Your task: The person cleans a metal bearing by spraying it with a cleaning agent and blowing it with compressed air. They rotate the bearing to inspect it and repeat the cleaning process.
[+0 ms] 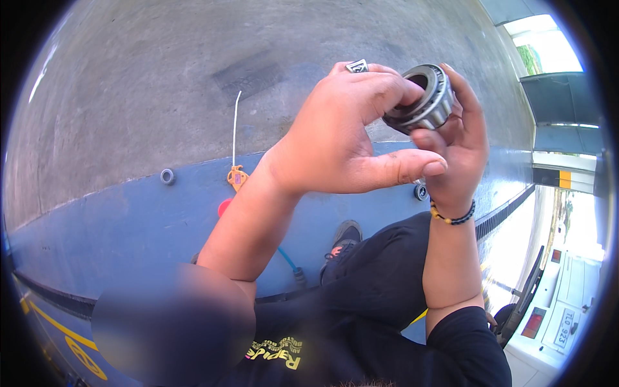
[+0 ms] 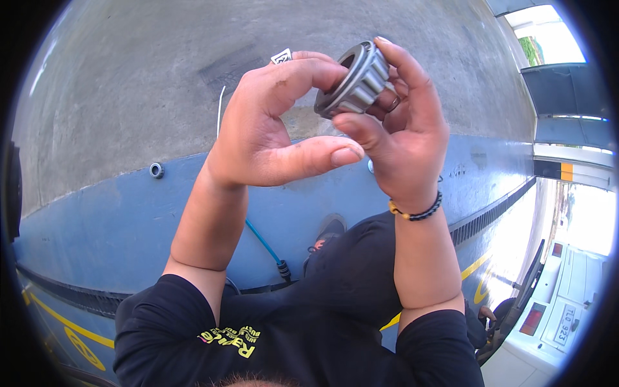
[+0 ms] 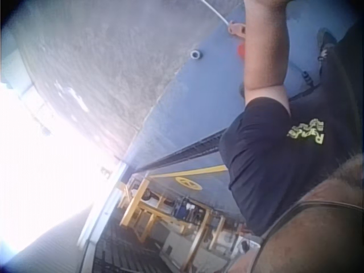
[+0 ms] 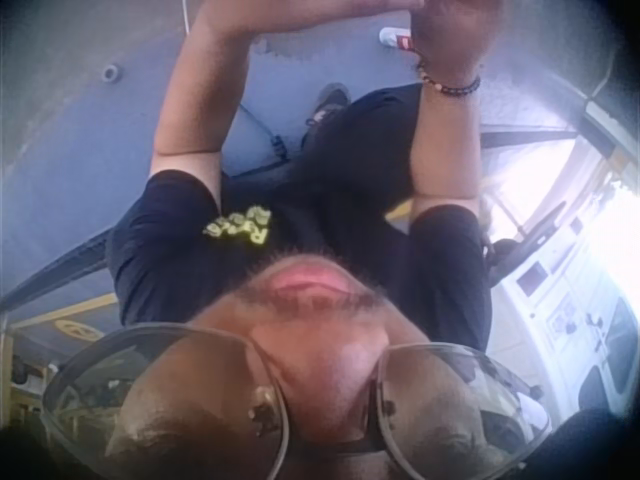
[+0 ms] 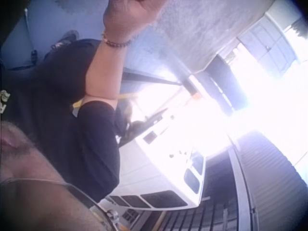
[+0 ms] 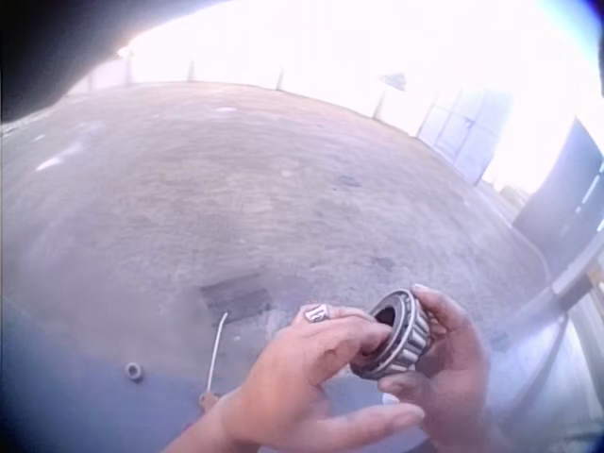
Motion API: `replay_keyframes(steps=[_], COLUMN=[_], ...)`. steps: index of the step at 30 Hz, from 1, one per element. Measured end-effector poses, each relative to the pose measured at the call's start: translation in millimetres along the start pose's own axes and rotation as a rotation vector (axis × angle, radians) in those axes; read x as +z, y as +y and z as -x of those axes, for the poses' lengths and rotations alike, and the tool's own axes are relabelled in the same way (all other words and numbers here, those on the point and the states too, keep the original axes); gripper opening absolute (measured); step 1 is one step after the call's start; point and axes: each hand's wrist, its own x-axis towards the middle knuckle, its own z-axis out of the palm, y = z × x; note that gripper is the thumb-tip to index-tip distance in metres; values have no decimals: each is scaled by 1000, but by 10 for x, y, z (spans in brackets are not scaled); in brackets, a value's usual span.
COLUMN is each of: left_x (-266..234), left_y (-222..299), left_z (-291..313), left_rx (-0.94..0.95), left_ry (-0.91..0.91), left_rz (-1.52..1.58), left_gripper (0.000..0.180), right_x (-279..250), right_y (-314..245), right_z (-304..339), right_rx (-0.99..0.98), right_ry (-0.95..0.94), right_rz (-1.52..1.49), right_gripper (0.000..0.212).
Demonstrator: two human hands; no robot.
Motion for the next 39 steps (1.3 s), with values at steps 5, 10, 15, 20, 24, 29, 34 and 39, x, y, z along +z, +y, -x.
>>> replay_keyframes(steps=[5,10,15,20,24,29,34,39], left_x=[23,64,37,99,70,287,291,207], left_y=[-56,-3,-36,-56,-124,-241,-143,-99], left_z=[16,19,4,-14,-8,86,126,131], left_rx=[27,105,3,-128,-75,-141,-628,-561], left_ry=[19,-24,-82,-57,-38,68,344,265], left_rz=[-58,-201,-72,95,82,261,679,624], left_gripper=[59,65,69,68,59,54,54,60], right_x=[46,6,156,47,235,49,151,-41], right_y=[109,2,-47,160,92,196,171,412], right_z=[45,29,33,90,66,16,-25,58], right_rx=[-120,617,347,-231,410,727,-7,-29], right_ry=[49,76,203,62,252,235,-51,-56], right_rz=[236,-740,-335,590,-411,-509,870,910], right_gripper=[61,50,48,56,53,69,58,60])
